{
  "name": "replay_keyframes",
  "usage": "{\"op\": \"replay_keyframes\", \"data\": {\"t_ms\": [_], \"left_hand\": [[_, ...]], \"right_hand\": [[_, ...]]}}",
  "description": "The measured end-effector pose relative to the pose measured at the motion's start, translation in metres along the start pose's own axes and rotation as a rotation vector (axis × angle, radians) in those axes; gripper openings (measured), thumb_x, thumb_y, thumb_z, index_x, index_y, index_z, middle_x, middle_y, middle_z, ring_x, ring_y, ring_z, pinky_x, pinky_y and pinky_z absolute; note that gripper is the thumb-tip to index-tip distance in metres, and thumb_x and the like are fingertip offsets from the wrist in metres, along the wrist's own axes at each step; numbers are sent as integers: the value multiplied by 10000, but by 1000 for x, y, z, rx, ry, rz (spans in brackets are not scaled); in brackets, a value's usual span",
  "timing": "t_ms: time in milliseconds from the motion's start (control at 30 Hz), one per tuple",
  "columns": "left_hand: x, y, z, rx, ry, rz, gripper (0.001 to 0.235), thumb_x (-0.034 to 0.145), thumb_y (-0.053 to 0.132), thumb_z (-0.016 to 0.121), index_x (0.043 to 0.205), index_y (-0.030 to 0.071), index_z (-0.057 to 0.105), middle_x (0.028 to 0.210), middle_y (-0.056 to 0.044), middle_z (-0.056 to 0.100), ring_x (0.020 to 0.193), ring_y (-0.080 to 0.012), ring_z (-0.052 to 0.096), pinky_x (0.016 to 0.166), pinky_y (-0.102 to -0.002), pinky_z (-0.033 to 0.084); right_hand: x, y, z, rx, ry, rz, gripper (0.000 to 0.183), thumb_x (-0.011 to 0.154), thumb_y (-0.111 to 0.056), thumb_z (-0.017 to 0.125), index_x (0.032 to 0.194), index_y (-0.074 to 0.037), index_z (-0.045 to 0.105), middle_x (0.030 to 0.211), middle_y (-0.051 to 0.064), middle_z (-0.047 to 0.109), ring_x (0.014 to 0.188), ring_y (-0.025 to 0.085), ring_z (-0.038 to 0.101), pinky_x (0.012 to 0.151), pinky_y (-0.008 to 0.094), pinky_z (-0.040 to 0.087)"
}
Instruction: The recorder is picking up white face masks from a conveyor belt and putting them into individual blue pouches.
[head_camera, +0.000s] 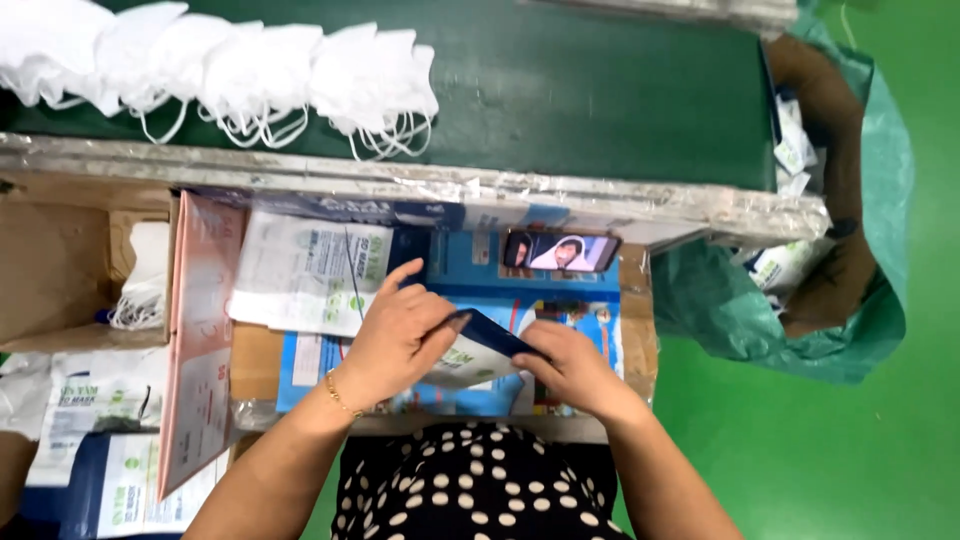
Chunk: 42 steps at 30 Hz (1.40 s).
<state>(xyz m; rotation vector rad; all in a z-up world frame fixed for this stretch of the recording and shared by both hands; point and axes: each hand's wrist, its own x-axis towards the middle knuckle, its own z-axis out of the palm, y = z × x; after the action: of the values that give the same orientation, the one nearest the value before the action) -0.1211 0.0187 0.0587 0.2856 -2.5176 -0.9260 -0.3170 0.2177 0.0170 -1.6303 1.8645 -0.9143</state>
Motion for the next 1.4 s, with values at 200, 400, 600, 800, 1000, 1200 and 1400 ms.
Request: {"op": "replay_keyframes", "data": {"t_ms": [200, 400, 600, 800, 1000, 1200, 1400], "left_hand": [[48, -67, -21, 170, 254, -15, 242, 985, 177, 662, 1196, 58, 649, 1195, -139, 642, 1175, -343, 594, 1223, -588, 273], [143, -133, -16, 509, 347, -84, 783, 899, 360, 759, 1469, -56, 420, 1498, -373, 393, 1397, -576, 337, 1141, -647, 247], [173, -162, -30, 648, 126, -511, 674, 921, 185, 651, 1520, 5, 400, 1376, -296, 544, 1234, -500, 528, 982, -565, 448], [90, -90, -24, -381, 44, -307, 531, 993, 127, 692, 1479, 38, 497, 1312, -138, 695, 1191, -232, 659, 1037, -380, 544], [-19, -54, 52, -826, -5, -301, 782, 900, 103, 715, 1573, 40, 322, 1527, -143, 448, 1413, -227, 434, 1169, -395, 402], [-33, -44, 32, -192, -36, -77, 956, 803, 214, 722, 1596, 38, 217, 1686, -210, 163, 1582, -424, 102, 1262, -568, 47], [-15, -53, 59, 189, -309, -95, 895, 761, 249, 790, 1535, 149, 351, 1497, -136, 430, 1527, -399, 194, 1175, -696, -24]], "right_hand": [[-15, 57, -4, 398, 477, 370, 219, 965, -177, 584, 1089, -11, 656, 910, 80, 707, 836, 216, 674, 770, 353, 551], [-10, 62, 13, 967, 616, 362, 358, 1063, -231, 449, 1329, -8, 537, 1122, 84, 688, 949, 209, 702, 859, 354, 573], [-26, 87, 52, 829, 305, 437, 339, 1051, -109, 560, 1348, 50, 591, 1198, 175, 670, 1027, 215, 708, 926, 367, 558], [27, 3, -2, 982, 277, 154, 601, 896, -201, 718, 1433, -47, 495, 1384, 76, 591, 1289, 193, 575, 1088, 367, 455], [29, 29, 39, 999, 274, 284, 605, 845, -191, 803, 1405, -91, 599, 1318, 76, 673, 1217, 229, 617, 1052, 373, 488], [16, 27, 67, 329, 199, 176, 641, 807, -135, 853, 1379, -68, 570, 1299, 143, 655, 1196, 261, 617, 1030, 368, 495], [24, 52, 99, 397, 162, 110, 733, 819, -102, 840, 1458, -72, 482, 1365, 134, 623, 1256, 267, 624, 1056, 371, 499]]}}
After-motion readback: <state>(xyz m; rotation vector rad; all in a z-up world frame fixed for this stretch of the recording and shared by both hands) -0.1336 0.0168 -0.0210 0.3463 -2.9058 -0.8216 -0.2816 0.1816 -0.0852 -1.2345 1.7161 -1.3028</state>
